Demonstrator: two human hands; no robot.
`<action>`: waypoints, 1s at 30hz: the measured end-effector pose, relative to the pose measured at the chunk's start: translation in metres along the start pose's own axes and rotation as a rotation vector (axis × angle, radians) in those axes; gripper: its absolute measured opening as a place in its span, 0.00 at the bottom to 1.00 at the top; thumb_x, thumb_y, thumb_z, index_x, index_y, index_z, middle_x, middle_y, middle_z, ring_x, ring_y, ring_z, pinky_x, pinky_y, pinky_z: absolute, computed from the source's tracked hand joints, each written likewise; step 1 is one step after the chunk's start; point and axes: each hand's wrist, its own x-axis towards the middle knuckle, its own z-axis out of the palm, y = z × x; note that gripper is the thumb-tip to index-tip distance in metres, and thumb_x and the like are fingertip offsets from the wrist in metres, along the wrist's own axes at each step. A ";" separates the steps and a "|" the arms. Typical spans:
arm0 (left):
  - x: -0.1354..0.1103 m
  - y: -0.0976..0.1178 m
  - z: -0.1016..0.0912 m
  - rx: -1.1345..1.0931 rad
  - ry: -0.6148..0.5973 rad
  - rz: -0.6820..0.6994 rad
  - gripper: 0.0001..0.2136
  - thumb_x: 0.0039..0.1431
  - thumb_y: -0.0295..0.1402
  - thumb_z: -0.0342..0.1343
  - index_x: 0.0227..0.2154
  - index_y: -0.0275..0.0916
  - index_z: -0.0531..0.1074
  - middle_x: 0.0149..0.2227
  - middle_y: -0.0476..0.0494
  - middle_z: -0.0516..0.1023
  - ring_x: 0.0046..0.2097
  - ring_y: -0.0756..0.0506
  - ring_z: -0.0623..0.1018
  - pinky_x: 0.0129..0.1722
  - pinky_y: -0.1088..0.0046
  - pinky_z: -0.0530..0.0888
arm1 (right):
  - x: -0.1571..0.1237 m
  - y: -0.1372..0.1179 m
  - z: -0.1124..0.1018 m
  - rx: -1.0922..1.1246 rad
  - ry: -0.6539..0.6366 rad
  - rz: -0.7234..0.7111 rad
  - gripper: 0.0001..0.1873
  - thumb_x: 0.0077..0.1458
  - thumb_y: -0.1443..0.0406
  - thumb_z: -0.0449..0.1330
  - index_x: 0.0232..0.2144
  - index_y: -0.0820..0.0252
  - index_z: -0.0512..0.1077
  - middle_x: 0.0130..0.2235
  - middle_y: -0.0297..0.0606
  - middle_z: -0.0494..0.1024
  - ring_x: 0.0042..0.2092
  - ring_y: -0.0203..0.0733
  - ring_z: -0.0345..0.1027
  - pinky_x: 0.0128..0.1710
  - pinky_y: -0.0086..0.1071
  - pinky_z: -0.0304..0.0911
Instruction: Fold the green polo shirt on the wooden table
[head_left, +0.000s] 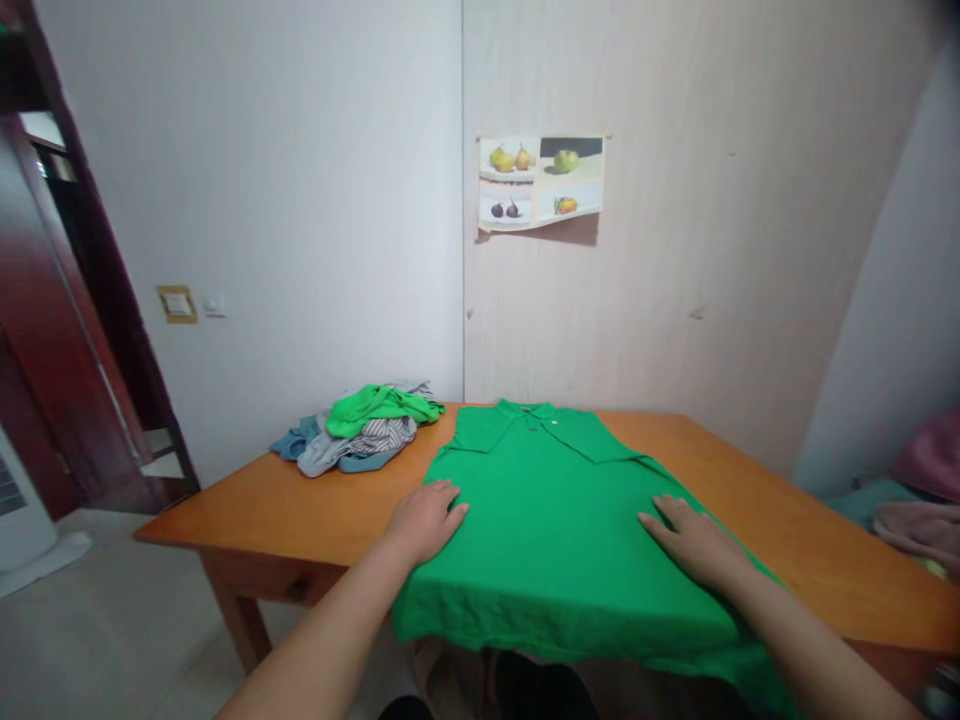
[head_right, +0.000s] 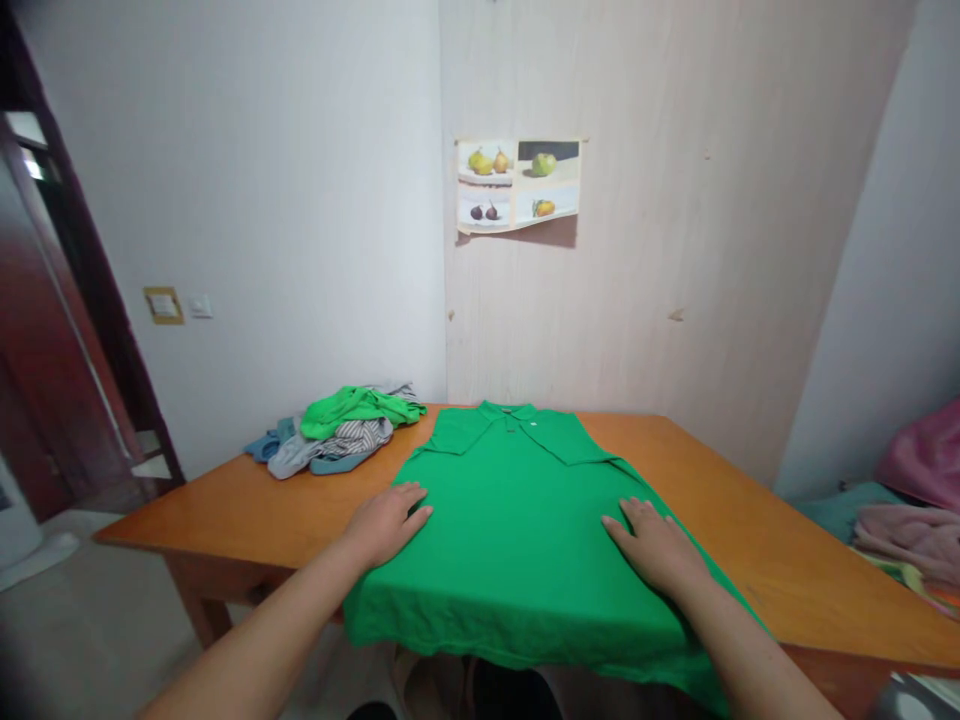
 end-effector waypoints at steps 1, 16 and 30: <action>0.000 0.000 0.000 0.000 0.003 -0.001 0.22 0.66 0.48 0.44 0.54 0.41 0.72 0.58 0.37 0.72 0.60 0.37 0.70 0.57 0.59 0.66 | 0.001 0.003 0.003 0.002 0.007 -0.003 0.43 0.59 0.42 0.40 0.63 0.65 0.61 0.66 0.49 0.59 0.67 0.57 0.49 0.64 0.53 0.48; -0.004 0.006 -0.002 -0.009 0.003 -0.011 0.20 0.66 0.47 0.45 0.51 0.43 0.73 0.57 0.37 0.72 0.59 0.37 0.70 0.57 0.58 0.66 | 0.005 0.013 0.002 0.066 0.073 -0.088 0.38 0.51 0.41 0.46 0.53 0.56 0.72 0.59 0.49 0.71 0.62 0.62 0.59 0.60 0.53 0.57; -0.002 0.003 0.001 -0.017 0.005 -0.021 0.21 0.65 0.48 0.45 0.51 0.43 0.72 0.57 0.38 0.73 0.59 0.38 0.70 0.57 0.58 0.66 | 0.017 0.031 0.026 0.038 0.028 -0.062 0.44 0.56 0.42 0.43 0.61 0.67 0.63 0.64 0.50 0.62 0.65 0.59 0.53 0.63 0.54 0.52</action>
